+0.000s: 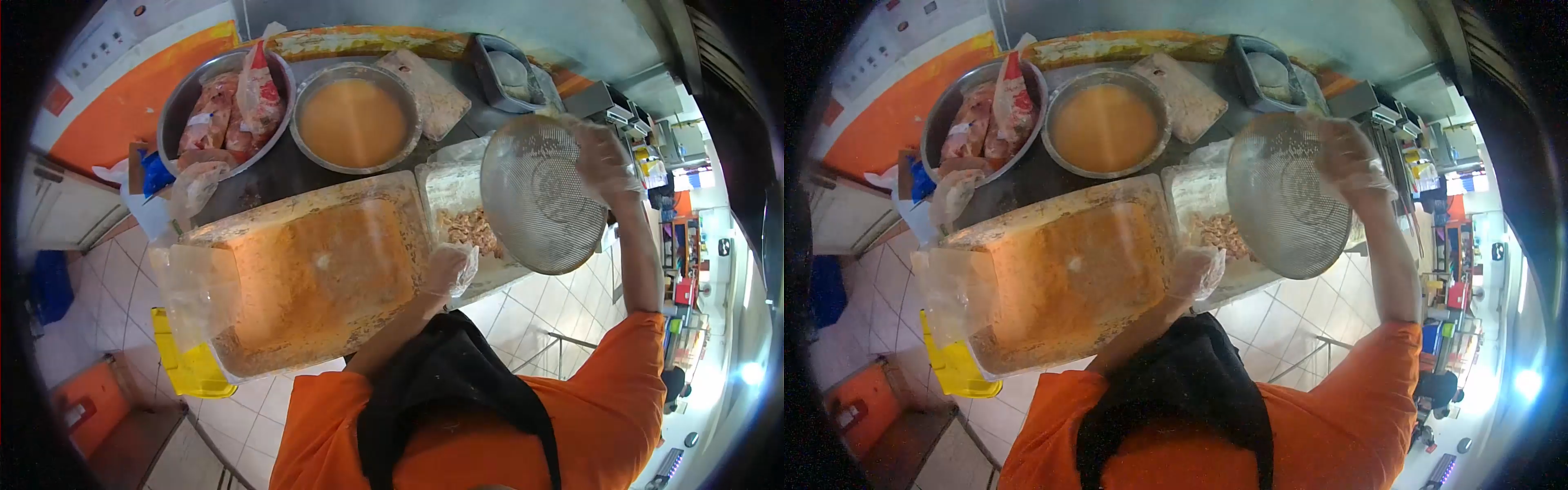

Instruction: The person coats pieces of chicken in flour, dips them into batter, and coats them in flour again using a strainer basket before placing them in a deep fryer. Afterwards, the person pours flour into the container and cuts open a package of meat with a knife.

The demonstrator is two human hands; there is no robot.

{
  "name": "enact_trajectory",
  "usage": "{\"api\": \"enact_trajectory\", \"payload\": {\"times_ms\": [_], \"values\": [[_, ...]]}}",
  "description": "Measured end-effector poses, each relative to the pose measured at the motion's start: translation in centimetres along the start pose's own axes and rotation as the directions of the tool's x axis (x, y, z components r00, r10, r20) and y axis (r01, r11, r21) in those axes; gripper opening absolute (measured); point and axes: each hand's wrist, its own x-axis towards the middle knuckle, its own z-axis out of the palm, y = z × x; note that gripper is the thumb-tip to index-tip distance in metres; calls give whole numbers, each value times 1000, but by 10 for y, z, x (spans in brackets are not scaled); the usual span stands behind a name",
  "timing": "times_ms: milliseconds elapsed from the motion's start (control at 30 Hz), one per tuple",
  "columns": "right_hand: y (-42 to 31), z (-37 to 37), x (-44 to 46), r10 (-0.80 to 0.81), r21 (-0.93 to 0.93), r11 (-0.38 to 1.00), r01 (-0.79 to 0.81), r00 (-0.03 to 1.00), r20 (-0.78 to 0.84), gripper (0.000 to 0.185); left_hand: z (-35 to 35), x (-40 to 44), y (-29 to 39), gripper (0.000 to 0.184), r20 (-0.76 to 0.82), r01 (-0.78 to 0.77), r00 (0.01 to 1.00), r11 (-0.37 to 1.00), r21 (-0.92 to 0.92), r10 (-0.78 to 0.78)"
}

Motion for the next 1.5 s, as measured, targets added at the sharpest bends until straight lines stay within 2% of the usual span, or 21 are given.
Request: {"api": "enact_trajectory", "payload": {"times_ms": [133, 167, 233, 300, 333, 367, 467, 600, 767, 833, 867, 900, 967, 1000, 1067, 1133, 1167, 1233, 1333, 1400, 1500], "values": [[-5, -10, 49, -76, -78, 995, 66, 988, -132, 43, 16, -4, -1, 25, -12, -129, 990, 929, 347, 141], [-15, -2, 69, -111, -12, 994, 112, 964, -240, 43, 25, -5, -6, 24, -73, -108, 989, 969, 224, 127], [-38, 40, 100, 63, 50, 997, -52, 966, -250, 42, 41, -8, -15, 23, -184, -95, 979, 995, -34, 87], [-42, 123, 147, -64, -487, 870, 73, 997, 35, 40, 42, -8, -15, 22, -122, -150, 981, 988, 23, 151], [-45, 162, 167, -38, -112, 993, 22, 989, -145, 43, 41, -7, -16, 21, -91, -177, 979, 983, 51, 181], [-50, 182, 182, 48, 281, 959, 40, 952, -301, 47, 31, -4, -13, 21, -75, -179, 980, 982, 51, 183], [-112, 154, 186, 311, 381, 868, -318, 947, 81, 31, 9, -2, -4, 21, -59, -155, 986, 987, 30, 157], [-141, 128, 177, 362, 633, 654, -414, 906, 219, 29, -2, -1, 2, 21, -72, -120, 990, 993, -19, 118], [-104, 131, 142, 295, 677, 703, -217, 956, 0, 26, -19, 3, 15, 22, -68, -86, 994, 995, -49, 83], [-65, 127, 123, 29, 361, 932, -41, 999, 38, 23, -14, 5, 17, 22, -81, -84, 994, 995, -60, 79], [-44, 129, 110, -105, 196, 977, 84, 990, 98, 22, -11, 6, 16, 22, -95, -78, 993, 995, -65, 72], [-21, 137, 85, -29, 535, 844, -46, 991, 131, 23, -15, 8, 15, 17, -71, -64, 996, 990, -123, 56], [24, 160, 16, 96, 902, 317, -292, 957, 275, 23, -18, 13, 19, 13, -71, -72, 995, 991, -115, 64], [41, 172, -15, 131, 925, 19, -379, 918, 374, 24, -19, 17, 23, 12, -72, -76, 995, 991, -110, 68], [58, 195, -58, 358, 738, 6, -675, 690, 628, 22, -30, 31, 40, 14, -57, -28, 998, 989, 145, 37], [96, 282, -111, 215, 649, -163, -743, 616, 758, 27, -21, 44, 42, 25, -89, 17, 996, 960, 279, 8], [108, 322, -134, 183, 605, -170, -778, 578, 795, 27, -8, 53, 38, 26, -90, 46, 996, 963, 264, -23], [111, 375, -163, 232, 565, 26, -824, 555, 799, 28, 28, 75, 21, 28, -75, 149, 987, 977, 151, -139], [91, 420, -170, 252, 540, 335, -772, 626, 738, 32, 76, 95, -1, 30, 41, 411, 911, 907, -90, -409], [73, 426, -154, 172, 556, 455, -695, 682, 711, 36, 102, 104, -5, 32, 125, 571, 820, 781, -254, -559], [52, 389, -116, 4, 591, 569, -572, 720, 694, 42, 129, 126, -1, 35, 258, 707, 655, 455, -542, -710]]}}
